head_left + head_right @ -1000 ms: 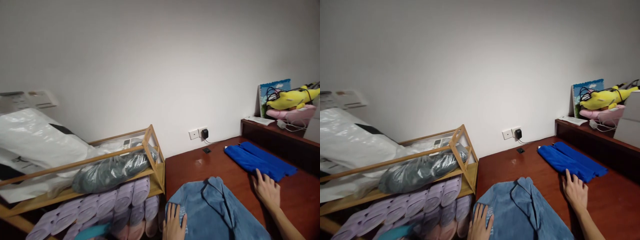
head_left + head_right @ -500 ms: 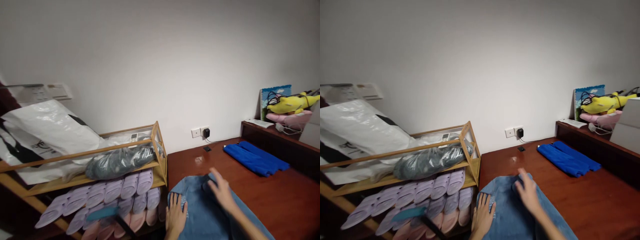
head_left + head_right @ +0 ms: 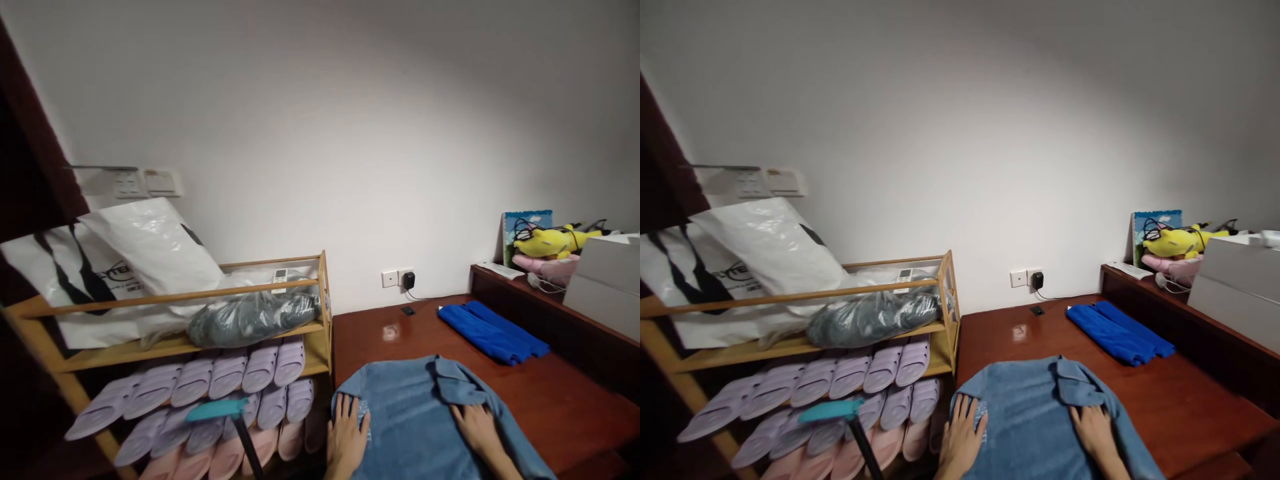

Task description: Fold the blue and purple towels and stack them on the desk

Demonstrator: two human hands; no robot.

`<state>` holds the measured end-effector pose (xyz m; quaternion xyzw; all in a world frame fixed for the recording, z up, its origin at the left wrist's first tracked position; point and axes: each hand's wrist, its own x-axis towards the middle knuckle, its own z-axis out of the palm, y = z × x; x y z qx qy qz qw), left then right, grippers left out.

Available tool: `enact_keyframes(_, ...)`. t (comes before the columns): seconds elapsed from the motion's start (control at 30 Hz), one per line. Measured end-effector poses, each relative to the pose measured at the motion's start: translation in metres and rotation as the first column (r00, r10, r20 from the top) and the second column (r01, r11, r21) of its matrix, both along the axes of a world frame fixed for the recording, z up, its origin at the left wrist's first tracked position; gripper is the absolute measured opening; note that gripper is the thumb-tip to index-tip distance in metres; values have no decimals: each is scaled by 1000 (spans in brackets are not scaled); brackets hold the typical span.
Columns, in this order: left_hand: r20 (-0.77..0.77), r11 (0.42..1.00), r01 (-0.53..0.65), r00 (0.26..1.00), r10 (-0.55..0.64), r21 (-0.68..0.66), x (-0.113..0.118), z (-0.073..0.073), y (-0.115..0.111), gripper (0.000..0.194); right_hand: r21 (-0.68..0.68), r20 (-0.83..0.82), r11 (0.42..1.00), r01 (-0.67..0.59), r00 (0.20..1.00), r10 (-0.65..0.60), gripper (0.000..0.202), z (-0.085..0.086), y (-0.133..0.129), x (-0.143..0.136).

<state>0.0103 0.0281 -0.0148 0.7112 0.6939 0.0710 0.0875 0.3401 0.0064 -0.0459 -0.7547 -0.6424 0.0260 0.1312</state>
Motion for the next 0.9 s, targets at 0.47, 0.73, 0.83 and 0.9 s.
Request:
enact_keyframes(0.47, -17, 993, 115, 993, -115, 8, -14, 14, -39, 56, -93, 347, 921, 378, 880, -325, 49, -14, -83, 182)
enact_keyframes(0.73, -144, 996, 93, 985, -91, 7, -48, 30, -45, 56, 130, 229, 991, -22, 973, -8, 57, 3, -45, 68)
enact_keyframes(0.83, -156, 999, 27, 988, -19, 46, -49, 34, -34, 53, 114, 187, 982, 153, 967, -172, 64, -16, -32, 41)
enact_keyframes(0.9, -151, 991, 46, 988, -27, 128, -38, 33, -29, 53, 106, 216, 967, 230, 944, -249, 65, -28, -26, 30)
